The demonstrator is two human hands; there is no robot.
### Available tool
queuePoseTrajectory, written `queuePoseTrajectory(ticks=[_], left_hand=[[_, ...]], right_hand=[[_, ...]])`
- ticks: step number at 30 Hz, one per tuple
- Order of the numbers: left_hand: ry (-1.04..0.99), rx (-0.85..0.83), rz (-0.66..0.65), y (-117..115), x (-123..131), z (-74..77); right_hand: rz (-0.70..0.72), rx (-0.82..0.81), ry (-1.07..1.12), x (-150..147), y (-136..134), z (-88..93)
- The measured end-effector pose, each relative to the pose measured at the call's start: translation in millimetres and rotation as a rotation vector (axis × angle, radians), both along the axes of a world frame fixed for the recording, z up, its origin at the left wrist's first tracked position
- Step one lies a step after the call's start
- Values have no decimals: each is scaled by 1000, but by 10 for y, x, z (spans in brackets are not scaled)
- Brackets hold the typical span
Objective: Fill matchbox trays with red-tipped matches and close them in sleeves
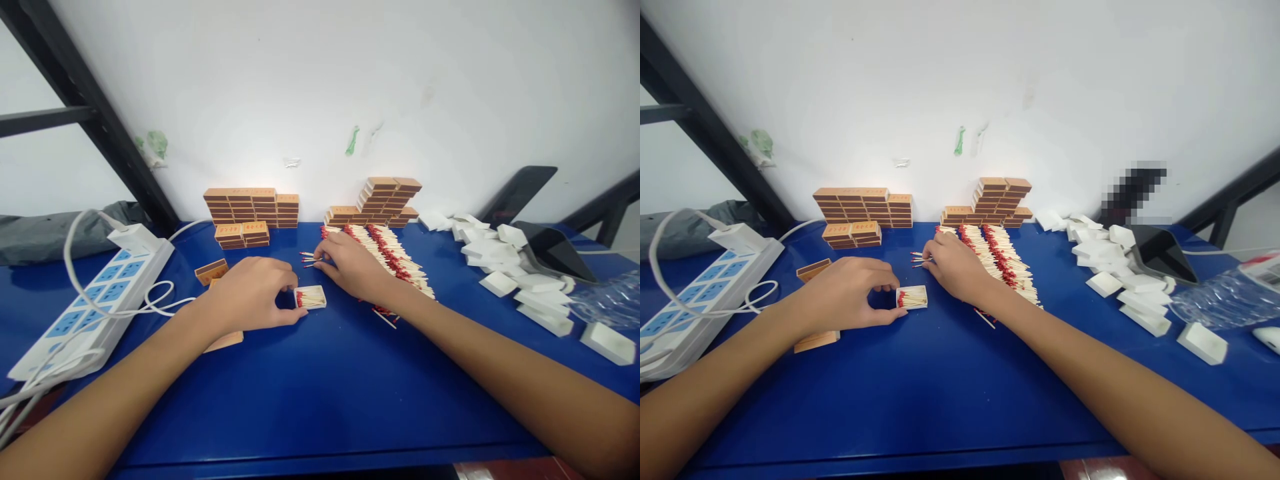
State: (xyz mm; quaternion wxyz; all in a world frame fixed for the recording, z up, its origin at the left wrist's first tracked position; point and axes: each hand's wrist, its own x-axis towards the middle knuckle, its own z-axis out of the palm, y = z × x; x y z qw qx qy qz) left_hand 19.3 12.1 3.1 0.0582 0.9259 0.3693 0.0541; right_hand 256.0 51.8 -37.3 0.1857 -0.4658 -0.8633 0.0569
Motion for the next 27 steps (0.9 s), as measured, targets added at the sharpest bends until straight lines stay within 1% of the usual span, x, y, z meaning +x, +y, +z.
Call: queuePoseTrajectory(ticks=[6, 13, 17, 22, 27], left_hand=[[4, 24, 16, 18, -18, 7], [5, 11, 49, 34, -24, 16], [28, 17, 75, 49, -26, 16], [35, 25, 72, 60, -35, 8], [52, 41, 102, 57, -18, 4]], right_hand=[[20, 27, 26, 23, 41, -56], [33, -6, 24, 34, 50, -50], [51, 16, 37, 41, 33, -55], [37, -35, -12, 27, -1, -2], [80, -51, 59, 34, -91, 76]])
